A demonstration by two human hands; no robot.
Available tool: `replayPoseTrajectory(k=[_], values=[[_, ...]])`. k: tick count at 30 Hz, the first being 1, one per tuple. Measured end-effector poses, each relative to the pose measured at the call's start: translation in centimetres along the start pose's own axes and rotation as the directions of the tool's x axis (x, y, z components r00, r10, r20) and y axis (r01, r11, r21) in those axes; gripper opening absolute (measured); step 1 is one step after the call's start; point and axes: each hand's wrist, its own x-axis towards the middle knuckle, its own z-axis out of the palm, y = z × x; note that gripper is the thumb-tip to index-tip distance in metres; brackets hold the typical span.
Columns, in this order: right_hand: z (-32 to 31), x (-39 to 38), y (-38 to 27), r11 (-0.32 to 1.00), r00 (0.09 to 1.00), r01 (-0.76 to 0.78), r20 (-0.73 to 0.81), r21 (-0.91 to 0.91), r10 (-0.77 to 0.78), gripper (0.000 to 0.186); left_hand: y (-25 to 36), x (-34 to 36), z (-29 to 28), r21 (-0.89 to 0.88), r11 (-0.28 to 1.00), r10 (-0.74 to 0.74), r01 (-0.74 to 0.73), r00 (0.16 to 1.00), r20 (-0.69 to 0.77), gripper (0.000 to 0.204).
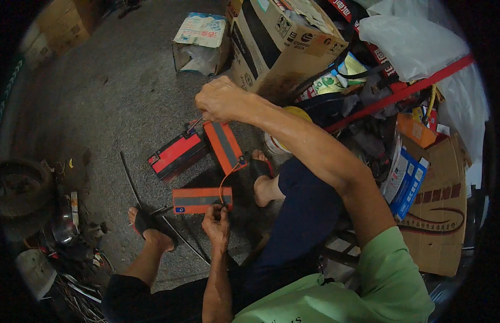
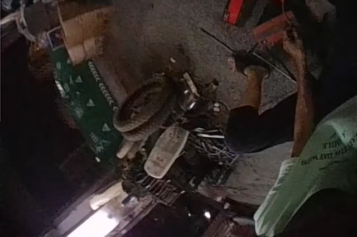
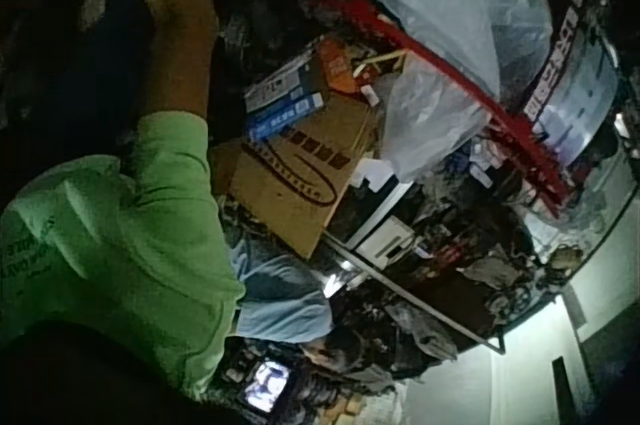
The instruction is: The person sits on the floor and uses a screwdriver to tighten screws on the terminals of several red and black batteries. They manipulate the wires and adjust the battery positions to ensure the connections are secure.
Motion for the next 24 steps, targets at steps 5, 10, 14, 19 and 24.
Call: replayPoseTrajectory(k=[5, 10, 14, 19, 24], values=[[0.8, -0.1, 0.4, 1.000, 0.999, -0.026, 0.034, 0.006, 0.025, 0.021, 0.3, 0.1, 0.3, -0.008, 1.000, 0.026, -0.026, 1.000, 0.000, 0.008], [1.5, -0.4, 1.0, 0.998, 1.000, -0.019, -0.005, 0.054, 0.019, 0.023, -0.4, 0.1, 0.1, -0.066, 0.998, -0.003, 0.003, 1.000, 0.005, 0.011], [2.2, -1.1, 2.0, 0.995, 0.992, 0.032, -0.122, 0.099, -0.020, 0.024, -0.5, 0.1, 0.2, -0.051, 0.998, 0.025, -0.025, 1.000, 0.004, 0.014], [0.3, -0.2, 0.7, 0.993, 0.979, -0.098, 0.185, 0.065, 0.084, 0.027, 0.8, 0.0, -0.2, 0.027, 1.000, -0.002, 0.002, 1.000, 0.027, 0.012], [1.3, -0.2, 1.5, 0.980, 0.965, -0.165, 0.225, 0.109, 0.137, 0.031, 0.7, 0.1, 0.0, -0.012, 1.000, 0.008, -0.008, 1.000, 0.025, 0.012]])
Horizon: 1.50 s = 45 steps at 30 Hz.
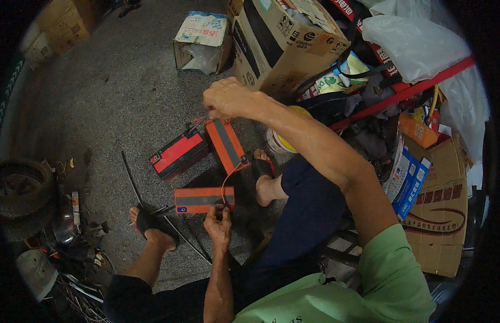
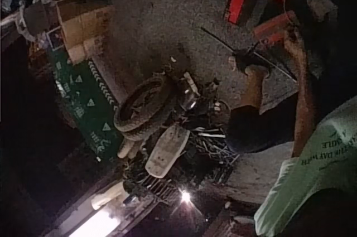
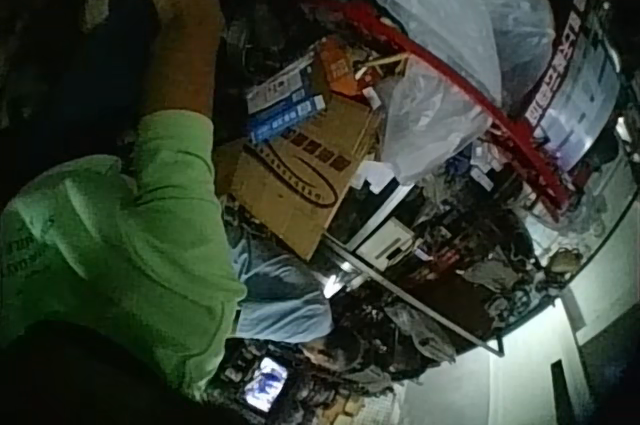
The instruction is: The person sits on the floor and uses a screwdriver to tighten screws on the terminals of several red and black batteries. They manipulate the wires and adjust the battery positions to ensure the connections are secure.
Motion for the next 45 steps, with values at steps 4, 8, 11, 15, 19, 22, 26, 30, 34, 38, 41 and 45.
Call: replayPoseTrajectory(k=[4, 8, 11, 15, 19, 22, 26, 30, 34, 38, 41, 45], values=[[-0.5, -0.5, -0.1, 0.998, 0.998, 0.042, -0.047, 0.042, -0.040, 0.031, -0.8, 0.1, 0.0, -0.022, 1.000, -0.003, 0.003, 1.000, -0.020, 0.011], [0.0, -0.7, 0.4, 0.997, 0.996, 0.061, -0.073, 0.042, -0.058, 0.030, 0.3, 0.0, 0.0, 0.027, 0.999, -0.043, 0.043, 0.999, 0.007, 0.010], [-0.2, -0.5, 0.3, 0.998, 0.999, 0.024, -0.026, 0.056, -0.022, 0.029, -0.3, 0.1, 0.1, 0.053, 0.999, -0.007, 0.008, 1.000, -0.021, 0.012], [-0.7, -0.6, 0.1, 0.998, 1.000, 0.018, -0.012, 0.058, -0.017, 0.028, -0.7, 0.1, 0.1, 0.038, 0.999, -0.014, 0.015, 0.999, -0.033, 0.013], [-0.1, -0.9, 1.0, 0.996, 0.990, 0.086, -0.109, 0.006, -0.085, 0.026, -0.6, 0.1, 0.3, 0.017, 1.000, -0.010, 0.010, 1.000, -0.023, 0.012], [-0.3, -0.9, 0.4, 0.992, 0.986, 0.109, -0.122, -0.059, -0.116, 0.021, -0.9, 0.1, 0.3, 0.031, 1.000, -0.003, 0.003, 1.000, -0.025, 0.012], [-0.2, -0.3, -1.9, 0.930, 0.927, 0.253, -0.207, -0.267, -0.312, 0.015, -1.7, 0.1, 0.4, -0.013, 0.999, 0.043, -0.044, 0.997, -0.065, 0.011], [-0.5, 0.1, -3.4, 0.872, 0.863, 0.348, -0.245, -0.345, -0.442, 0.013, -1.3, 0.1, 0.2, 0.028, 1.000, 0.001, 0.000, 1.000, -0.031, 0.010], [-0.8, 1.9, -4.5, 0.802, 0.810, 0.418, -0.225, -0.427, -0.542, 0.010, -1.2, 0.2, 0.1, -0.042, 0.999, 0.022, -0.022, 1.000, -0.003, 0.010], [-1.6, 4.7, -6.5, 0.794, 0.837, 0.431, -0.139, -0.429, -0.529, 0.006, -1.0, 0.2, -0.1, 0.023, 0.999, -0.037, 0.037, 0.999, 0.023, 0.011], [-3.4, 5.6, -7.8, 0.815, 0.902, 0.390, -0.001, -0.429, -0.432, 0.014, -1.5, 0.1, 0.1, -0.085, 0.996, 0.003, -0.005, 1.000, -0.030, 0.013], [-4.4, 6.3, -8.5, 0.862, 0.954, 0.289, 0.200, -0.416, -0.224, 0.026, -1.9, -0.1, 0.1, -0.174, 0.983, -0.061, 0.060, 0.998, 0.001, 0.015]])
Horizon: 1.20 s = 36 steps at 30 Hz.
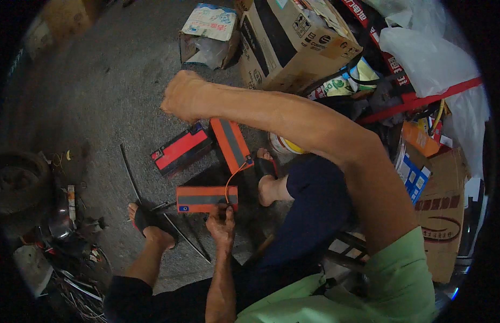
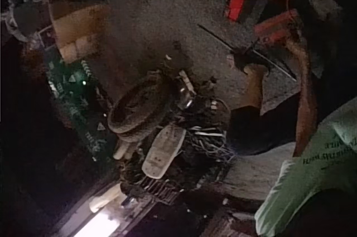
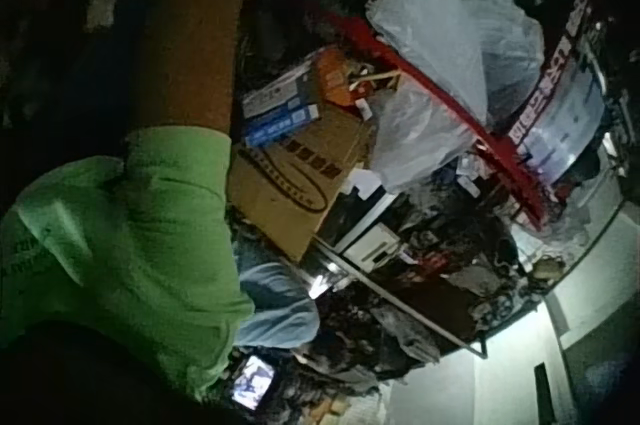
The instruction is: The person sits on the floor and uses a screwdriver to tighten screws on the terminals of several red and black batteries. They manipulate the wires and adjust the battery positions to ensure the connections are secure.
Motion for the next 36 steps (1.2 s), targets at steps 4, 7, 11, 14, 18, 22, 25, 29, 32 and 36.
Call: replayPoseTrajectory(k=[4, 7, 11, 14, 18, 22, 25, 29, 32, 36], values=[[-0.5, -0.4, -0.3, 0.998, 0.999, -0.039, 0.022, 0.047, 0.038, 0.029, 0.7, 0.1, 0.1, 0.016, 1.000, -0.011, 0.011, 1.000, -0.007, 0.016], [-0.6, -0.4, -0.7, 0.993, 0.995, -0.100, 0.033, 0.067, 0.098, 0.032, 0.9, 0.0, 0.0, -0.002, 0.998, 0.057, -0.057, 0.998, -0.020, 0.019], [0.1, -1.0, -0.2, 0.981, 0.983, -0.168, -0.055, 0.100, 0.174, 0.031, 0.2, 0.4, -0.2, 0.171, 0.974, 0.154, -0.149, 0.988, -0.017, 0.023], [1.2, -2.3, 0.6, 0.975, 0.979, -0.183, -0.067, 0.129, 0.192, 0.028, -0.7, 0.2, -0.4, 0.208, 0.964, 0.170, -0.164, 0.985, -0.014, 0.023], [3.7, -3.8, 1.7, 0.996, 0.956, -0.085, -0.278, 0.028, 0.090, 0.024, 1.5, -0.1, 0.4, 0.114, 0.980, 0.162, -0.162, 0.987, 0.013, 0.019], [-0.5, -6.1, 1.1, 0.968, 0.698, -0.196, -0.671, 0.154, 0.248, 0.027, 1.1, 0.1, -0.3, 0.131, 0.989, 0.070, -0.072, 0.997, 0.017, 0.016], [-2.1, -9.8, -1.2, 0.851, 0.572, -0.054, -0.682, 0.523, 0.456, 0.031, -0.6, 0.9, -2.2, -0.249, 0.968, -0.092, 0.016, 0.950, -0.297, 0.011], [3.2, -15.3, -8.4, 0.522, 0.920, 0.021, -0.221, 0.853, 0.324, 0.036, -4.3, 2.5, -7.6, -0.523, 0.852, -0.351, 0.000, 0.741, -0.572, 0.009], [8.0, -18.4, -12.5, 0.506, 0.969, -0.229, 0.246, 0.831, 0.034, 0.034, -10.0, 2.9, -13.1, -0.665, 0.737, -0.531, 0.118, 0.710, -0.462, 0.016], [19.5, -17.2, -20.0, 0.613, 0.901, -0.385, 0.424, 0.690, 0.089, 0.036, -15.5, 3.3, -18.6, -0.448, 0.789, -0.603, 0.420, 0.668, -0.436, 0.019]])
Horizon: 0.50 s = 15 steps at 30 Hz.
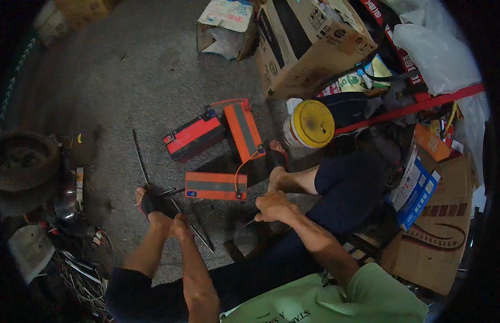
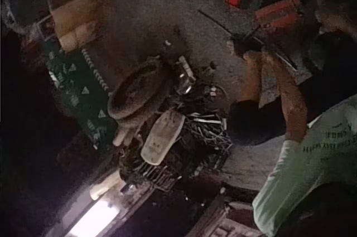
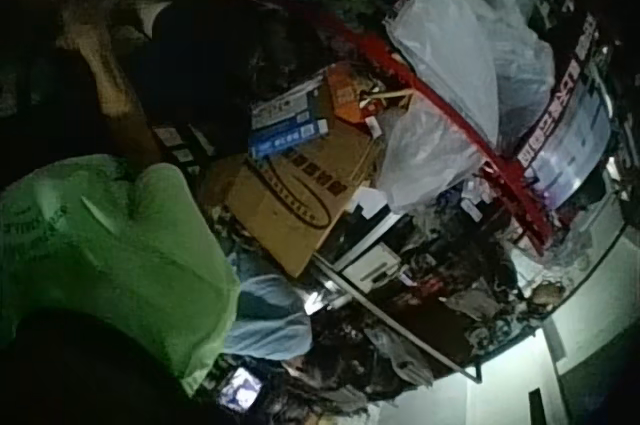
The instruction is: The person sits on the floor and uses a screwdriver to tighten screws on the terminals of several red and black batteries. They manipulate the wires and adjust the battery positions to ensure the connections are secure.
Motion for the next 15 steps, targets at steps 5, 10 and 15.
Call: replayPoseTrajectory(k=[5, 10, 15], values=[[3.7, 5.3, 0.9, 0.994, 0.946, -0.086, 0.305, -0.073, 0.104, 0.031, -3.4, 0.9, 0.0, 0.721, 0.643, 0.488, -0.259, 0.864, -0.125, 0.032], [6.9, 6.4, 3.2, 0.990, 0.971, -0.080, 0.214, -0.118, 0.104, 0.025, -1.9, -3.0, 3.6, 0.866, 0.470, 0.488, -0.170, 0.868, -0.094, 0.036], [9.2, 7.6, 3.7, 0.981, 0.972, -0.191, 0.129, -0.039, 0.194, 0.030, 0.8, -5.9, 4.1, 0.880, 0.410, 0.375, -0.239, 0.924, 0.076, 0.042]])
